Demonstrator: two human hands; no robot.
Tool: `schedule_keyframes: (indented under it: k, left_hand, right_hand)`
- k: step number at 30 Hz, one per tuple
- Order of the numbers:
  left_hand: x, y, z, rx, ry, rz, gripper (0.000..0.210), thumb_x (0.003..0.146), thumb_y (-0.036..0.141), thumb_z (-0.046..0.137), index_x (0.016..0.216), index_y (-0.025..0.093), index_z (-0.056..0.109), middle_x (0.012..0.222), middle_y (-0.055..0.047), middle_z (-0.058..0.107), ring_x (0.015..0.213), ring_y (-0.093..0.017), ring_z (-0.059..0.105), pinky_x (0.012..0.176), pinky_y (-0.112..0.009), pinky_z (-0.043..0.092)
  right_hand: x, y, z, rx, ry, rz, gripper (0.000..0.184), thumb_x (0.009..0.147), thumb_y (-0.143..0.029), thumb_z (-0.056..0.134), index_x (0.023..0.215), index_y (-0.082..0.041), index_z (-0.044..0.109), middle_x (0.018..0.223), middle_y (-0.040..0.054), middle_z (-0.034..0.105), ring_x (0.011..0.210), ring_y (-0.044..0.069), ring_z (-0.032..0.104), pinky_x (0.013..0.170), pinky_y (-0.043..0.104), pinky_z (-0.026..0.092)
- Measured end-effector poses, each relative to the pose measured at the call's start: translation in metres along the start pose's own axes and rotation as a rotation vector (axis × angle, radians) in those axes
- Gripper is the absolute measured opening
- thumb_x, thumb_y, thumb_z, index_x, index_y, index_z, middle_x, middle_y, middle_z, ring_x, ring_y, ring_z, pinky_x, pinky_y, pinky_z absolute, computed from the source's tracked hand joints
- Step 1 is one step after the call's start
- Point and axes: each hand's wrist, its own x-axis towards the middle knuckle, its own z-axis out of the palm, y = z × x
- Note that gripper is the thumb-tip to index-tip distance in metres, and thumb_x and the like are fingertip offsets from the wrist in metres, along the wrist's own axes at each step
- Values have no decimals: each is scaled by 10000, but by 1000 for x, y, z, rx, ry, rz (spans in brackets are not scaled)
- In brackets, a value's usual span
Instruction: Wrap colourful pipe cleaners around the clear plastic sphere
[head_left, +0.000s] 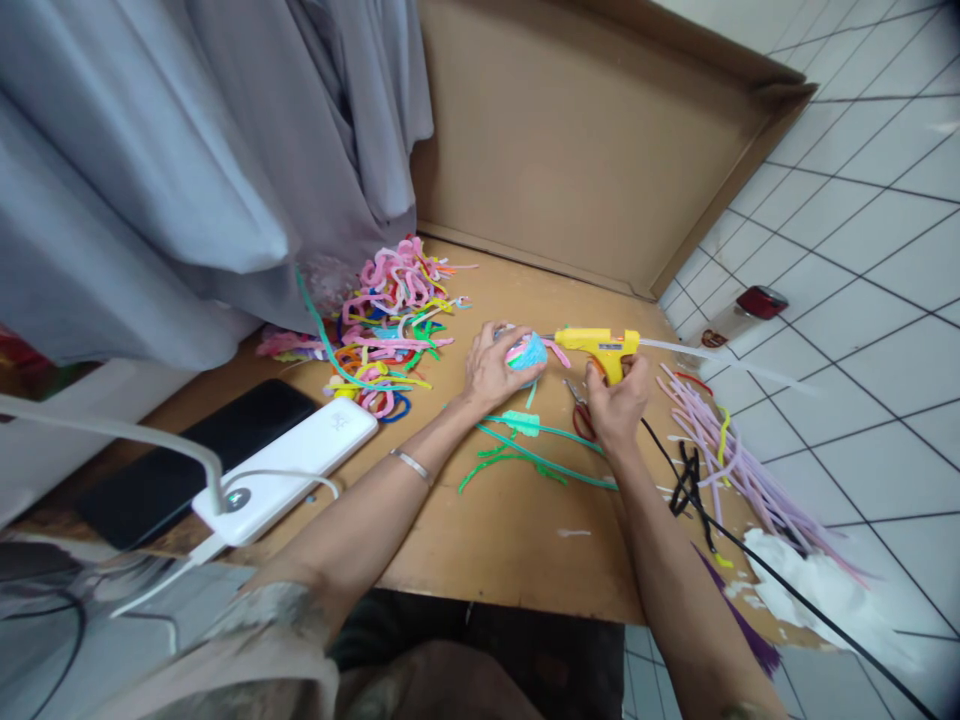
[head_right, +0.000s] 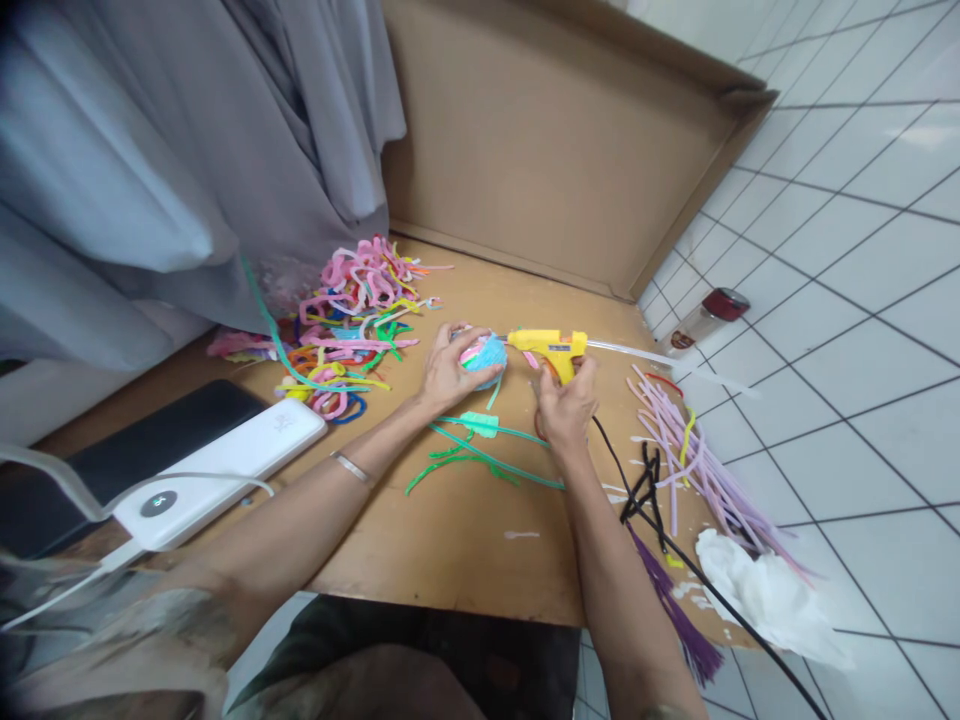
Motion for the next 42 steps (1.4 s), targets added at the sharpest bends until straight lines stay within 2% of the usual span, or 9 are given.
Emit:
schedule_keyframes:
  k: [4,12,19,24,28,31,33,36,42]
  left_hand:
    - [0,-1,1,-6,-4,-3,600,720,482,781,1257,239,671,1325,-119,507,1267,-306,526,1084,-442,437]
    - [0,-1,1,-151,-130,161,589,688,415,819,1239,260,678,1336,-103,511,1289,-280,521,1091,-422,444]
    - [-4,6,1,-307,-285,364,547,690,354,837,1208,255,693,1396,-121,469,1362,-296,466,1138,-471,407]
    - [-3,14,-6,-308,-373,375,519,681,352,847,1176,267,717,1456,-125,432,1396,-315,441,1153,-515,390]
    - [-3,21,-7,-278,-458,389,469,655,331,857,1111,303,750,1466,-99,448,1404,-320,436,1166,-507,389]
    - [-4,25,-4,-319,-479,460,421,681,321,835,1094,296,757,1472,-96,446,1411,-312,431,1161,-492,401]
    - [-5,25,-2,-363,-474,509,407,703,314,819,1103,275,756,1471,-112,437,1409,-307,430,1158,-485,403]
    - [-6,26,-1,-384,-472,509,407,711,317,816,1109,261,752,1460,-121,438,1400,-304,438,1157,-494,399]
    - [-7,26,-2,-381,-464,470,394,706,325,819,1090,262,755,1453,-111,447,1399,-301,434,1158,-506,394]
  right_hand:
    - [15,23,-2,-76,10,152,383,744,-460,611,996,-190,513,952,86,587,930,268,569,861,415,469]
    - [29,77,-11,-427,-45,372,480,765,-433,623,1102,-91,626,1124,206,623,1066,347,576,950,476,447]
    - [24,82,-14,-633,-76,409,502,815,-388,601,1194,-59,592,1241,281,594,1201,399,531,1015,553,389]
    - [26,62,-7,-129,-48,122,609,808,-496,619,1277,-115,548,1340,251,542,1296,381,471,1049,607,364]
    - [18,33,6,553,-380,230,714,795,-677,582,1337,-216,532,1398,159,554,1294,272,526,1005,462,480]
    - [9,18,7,848,-680,333,725,690,-700,711,1265,-269,611,1295,104,648,1205,255,605,922,407,546]
    - [6,15,2,972,-830,384,724,610,-673,797,1196,-270,663,1166,87,708,1082,250,667,823,374,585]
    - [7,16,-5,1045,-913,439,805,509,-593,889,1200,-241,672,1035,70,736,842,201,705,623,280,579]
    - [6,15,-14,1006,-1010,493,1038,514,-466,921,1436,-224,509,800,6,719,448,97,549,345,192,380]
